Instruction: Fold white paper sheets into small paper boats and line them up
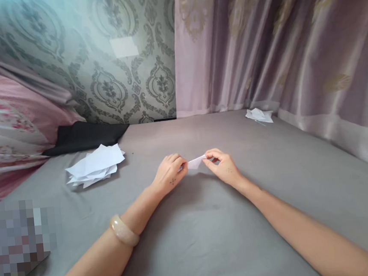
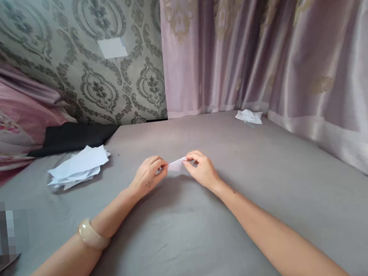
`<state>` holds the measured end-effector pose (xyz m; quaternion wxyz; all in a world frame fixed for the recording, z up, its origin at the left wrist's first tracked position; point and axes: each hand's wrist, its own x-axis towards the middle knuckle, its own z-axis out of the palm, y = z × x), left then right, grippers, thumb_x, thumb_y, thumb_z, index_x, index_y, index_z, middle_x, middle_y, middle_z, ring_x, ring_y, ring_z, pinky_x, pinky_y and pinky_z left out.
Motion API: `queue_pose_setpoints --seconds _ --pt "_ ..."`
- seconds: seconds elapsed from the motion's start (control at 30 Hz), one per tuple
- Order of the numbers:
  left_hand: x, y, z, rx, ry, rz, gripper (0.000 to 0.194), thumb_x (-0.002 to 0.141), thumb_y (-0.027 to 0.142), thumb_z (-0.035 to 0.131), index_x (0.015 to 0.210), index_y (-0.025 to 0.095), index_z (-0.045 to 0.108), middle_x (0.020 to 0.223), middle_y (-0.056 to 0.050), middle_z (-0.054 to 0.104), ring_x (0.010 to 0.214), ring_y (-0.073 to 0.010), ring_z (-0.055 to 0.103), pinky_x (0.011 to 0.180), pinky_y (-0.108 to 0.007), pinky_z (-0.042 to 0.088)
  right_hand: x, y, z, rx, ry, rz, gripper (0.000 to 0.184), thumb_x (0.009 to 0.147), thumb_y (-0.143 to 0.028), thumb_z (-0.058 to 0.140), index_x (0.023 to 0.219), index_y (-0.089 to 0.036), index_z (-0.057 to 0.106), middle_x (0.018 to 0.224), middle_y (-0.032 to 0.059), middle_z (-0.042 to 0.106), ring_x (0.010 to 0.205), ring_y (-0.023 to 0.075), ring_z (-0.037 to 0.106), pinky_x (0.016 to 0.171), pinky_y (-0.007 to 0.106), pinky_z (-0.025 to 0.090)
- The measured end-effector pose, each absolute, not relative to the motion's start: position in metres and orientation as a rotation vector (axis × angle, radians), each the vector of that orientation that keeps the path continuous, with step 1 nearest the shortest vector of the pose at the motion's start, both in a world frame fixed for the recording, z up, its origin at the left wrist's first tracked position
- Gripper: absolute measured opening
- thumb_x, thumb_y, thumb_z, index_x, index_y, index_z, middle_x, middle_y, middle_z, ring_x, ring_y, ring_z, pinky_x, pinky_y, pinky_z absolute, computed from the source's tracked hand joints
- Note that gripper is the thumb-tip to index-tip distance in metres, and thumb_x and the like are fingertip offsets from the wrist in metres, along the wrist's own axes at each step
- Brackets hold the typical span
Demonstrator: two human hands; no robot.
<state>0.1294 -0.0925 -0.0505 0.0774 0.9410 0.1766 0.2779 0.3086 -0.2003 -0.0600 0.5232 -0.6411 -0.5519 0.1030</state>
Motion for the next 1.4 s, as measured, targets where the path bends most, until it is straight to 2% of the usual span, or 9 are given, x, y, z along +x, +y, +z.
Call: queue_pose_setpoints --seconds 0.2,0.33,0.47,0.53,0.63,0.8,1.03,1.23,1.4 --pt "0.131 -0.122 -0.039 2.043 0.674 0.674 0.025 0.086 0.032 0.051 0.08 0.014 0.065 0.071 -0.003 0.062 0.066 -0.0138 0.054 0.06 -0.024 0.039 0.295 -0.214 -0.038 -1.361 -1.062 0.639 0.023 0.077 -0.042 0.062 0.081 -0.019 0.063 0.071 0.0014 0.065 0.067 0.0151 0.061 0.066 0.029 0.05" --pt "0.134 -0.136 -0.031 1.572 0.57 0.673 0.031 0.08 0.04 0.062 0.096 0.014 0.069 0.088 -0.007 0.069 0.075 -0.0158 0.059 0.065 -0.024 0.044 0.285 -0.226 -0.03 -1.429 -1.183 0.555 0.019 0.082 -0.039 0.059 0.082 -0.02 0.063 0.074 0.0016 0.065 0.068 0.0147 0.06 0.065 0.028 0.048" --pt "0.137 -0.143 -0.029 1.408 0.558 0.657 0.025 0.074 0.036 0.071 0.083 0.013 0.073 0.074 -0.005 0.068 0.065 -0.013 0.056 0.055 -0.022 0.044 0.28 -0.234 -0.027 -1.517 -1.275 0.334 0.016 0.085 -0.036 0.057 0.087 -0.021 0.062 0.077 0.0011 0.065 0.069 0.014 0.059 0.066 0.027 0.048" --pt "0.138 -0.144 -0.03 1.317 0.559 0.676 0.024 0.073 0.036 0.073 0.084 0.015 0.074 0.076 -0.005 0.068 0.067 -0.0138 0.058 0.053 -0.022 0.046 0.277 -0.236 -0.027 -1.543 -1.264 0.184 0.016 0.083 -0.034 0.06 0.093 -0.022 0.059 0.08 0.0007 0.064 0.07 0.0134 0.059 0.067 0.026 0.048" --pt "0.139 -0.145 -0.033 1.169 0.526 0.734 0.02 0.072 0.034 0.074 0.083 0.017 0.074 0.082 -0.004 0.07 0.077 -0.0147 0.062 0.069 -0.027 0.054 0.272 -0.24 -0.027 -1.59 -1.265 0.057 0.016 0.083 -0.03 0.061 0.096 -0.023 0.054 0.083 -0.0002 0.062 0.07 0.0123 0.058 0.066 0.025 0.047" --pt "0.142 -0.145 -0.036 1.119 0.447 0.775 0.02 0.077 0.031 0.071 0.09 0.016 0.074 0.092 -0.005 0.072 0.091 -0.0171 0.063 0.09 -0.033 0.051 0.264 -0.244 -0.028 -1.576 -1.398 -0.073 0.005 0.088 -0.019 0.053 0.091 -0.023 0.052 0.084 -0.0006 0.061 0.075 0.0119 0.057 0.071 0.025 0.046" --pt "0.141 -0.144 -0.043 1.2 0.357 0.764 0.021 0.084 0.03 0.064 0.098 0.017 0.073 0.099 -0.007 0.071 0.096 -0.0205 0.064 0.094 -0.039 0.05 0.262 -0.244 -0.027 -1.47 -1.467 -0.158 0.02 0.084 -0.008 0.05 0.098 -0.022 0.053 0.089 0.001 0.06 0.08 0.013 0.058 0.073 0.026 0.047" --pt "0.144 -0.147 -0.046 1.145 0.388 0.768 0.02 0.08 0.028 0.068 0.096 0.018 0.074 0.099 -0.006 0.072 0.091 -0.0202 0.067 0.093 -0.04 0.052 0.264 -0.243 -0.032 -1.437 -1.508 -0.287 0.021 0.085 -0.008 0.053 0.101 -0.022 0.055 0.093 0.0026 0.063 0.084 0.015 0.059 0.077 0.029 0.049" --pt "0.146 -0.149 -0.047 1.111 0.412 0.769 0.021 0.08 0.029 0.069 0.098 0.018 0.074 0.1 -0.006 0.073 0.094 -0.0214 0.067 0.092 -0.04 0.053 0.266 -0.241 -0.039 -1.466 -1.628 -0.466 0.035 0.086 -0.005 0.052 0.116 -0.023 0.058 0.101 0.0057 0.064 0.089 0.0166 0.06 0.081 0.031 0.05"
